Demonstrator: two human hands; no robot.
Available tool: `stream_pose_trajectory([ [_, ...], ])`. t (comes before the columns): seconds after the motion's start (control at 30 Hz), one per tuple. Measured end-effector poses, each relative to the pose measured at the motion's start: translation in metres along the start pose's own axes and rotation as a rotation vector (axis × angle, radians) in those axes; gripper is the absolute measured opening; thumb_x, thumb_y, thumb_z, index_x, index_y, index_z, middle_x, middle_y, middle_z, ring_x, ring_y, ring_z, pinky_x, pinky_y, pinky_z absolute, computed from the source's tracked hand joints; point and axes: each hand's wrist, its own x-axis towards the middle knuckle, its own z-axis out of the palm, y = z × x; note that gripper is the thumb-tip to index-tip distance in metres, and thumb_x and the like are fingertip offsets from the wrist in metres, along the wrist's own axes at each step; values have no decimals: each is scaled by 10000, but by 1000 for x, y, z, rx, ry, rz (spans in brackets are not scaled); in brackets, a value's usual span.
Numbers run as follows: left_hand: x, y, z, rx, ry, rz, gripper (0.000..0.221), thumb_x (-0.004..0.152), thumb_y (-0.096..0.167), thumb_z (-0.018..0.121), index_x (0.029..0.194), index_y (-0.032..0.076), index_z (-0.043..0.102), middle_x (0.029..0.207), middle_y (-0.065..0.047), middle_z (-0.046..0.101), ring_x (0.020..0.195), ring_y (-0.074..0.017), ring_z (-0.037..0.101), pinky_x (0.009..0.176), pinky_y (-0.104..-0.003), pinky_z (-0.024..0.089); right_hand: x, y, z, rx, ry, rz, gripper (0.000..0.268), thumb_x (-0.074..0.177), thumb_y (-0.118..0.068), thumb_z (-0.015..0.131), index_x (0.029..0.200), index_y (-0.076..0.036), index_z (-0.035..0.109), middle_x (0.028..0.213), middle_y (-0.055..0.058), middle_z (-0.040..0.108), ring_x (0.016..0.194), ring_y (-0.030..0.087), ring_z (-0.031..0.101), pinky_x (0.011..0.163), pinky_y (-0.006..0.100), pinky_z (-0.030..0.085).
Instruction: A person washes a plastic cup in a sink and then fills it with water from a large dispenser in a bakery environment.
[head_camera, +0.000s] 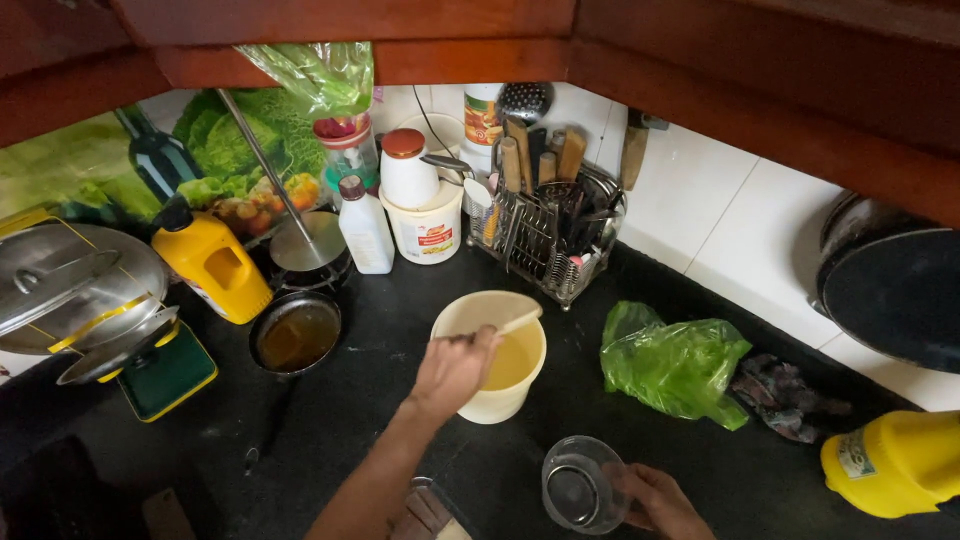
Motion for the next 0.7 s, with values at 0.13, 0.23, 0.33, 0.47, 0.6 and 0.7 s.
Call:
stream_pose_trajectory([
  [0.13, 15, -20, -30, -81, 47, -169, 292, 1216, 271, 446, 1242, 112, 690, 577, 3, 671, 415, -256, 665, 418, -484, 539, -1, 0, 0, -9, 18, -30, 427, 1006, -337, 836, 1255, 7, 802, 1251, 247, 803, 1236, 426, 767, 1226, 613, 562],
  [0.23, 14, -46, -42, -152, 69, -444, 272, 1225, 328, 433, 1181, 127, 611, 655, -123, 747, 553, -440, 751, 550, -631, 592, -17, -9, 6, -19, 24, 15, 407, 1073, -276, 786, 1359, 14, 790, 1298, 282, 800, 1228, 449, 759, 1204, 590, 548],
  [0.33, -15, -77, -32, -311, 337, -811, 589, 1187, 523, 234, 1255, 168, 699, 869, -246, 797, 781, -562, 742, 733, -685, 527, -34, -16, -2, -83, 21, 28, 614, 1017, -332, 792, 1524, 14, 765, 1506, 274, 780, 1437, 465, 718, 1235, 551, 485],
  [0.47, -84, -77, -33, -714, 770, -1196, 548, 1209, 502, 437, 1296, 67, 759, 1269, -152, 793, 1200, -277, 695, 1044, -444, 531, 76, -1, -76, -180, -9, -164, 525, 1056, -331, 724, 1430, 27, 815, 1487, 238, 834, 1377, 421, 777, 1127, 578, 589],
  [0.6, -160, -53, -1, -1068, 1010, -1472, 458, 1172, 384, 612, 1486, 72, 728, 1335, -65, 740, 1171, -157, 613, 982, -371, 516, 102, -63, -83, -245, 233, -312, 497, 1080, -299, 746, 1510, -49, 736, 1469, 207, 799, 1303, 348, 769, 937, 475, 633],
  [0.7, -218, -49, 46, -1089, 1015, -1731, 483, 1101, 463, 673, 1442, 136, 772, 1238, -97, 755, 1050, -246, 693, 759, -415, 547, 116, -132, -57, -272, 230, -568, 407, 1116, -280, 720, 1423, -13, 703, 1269, 262, 822, 1088, 407, 811, 822, 540, 675],
])
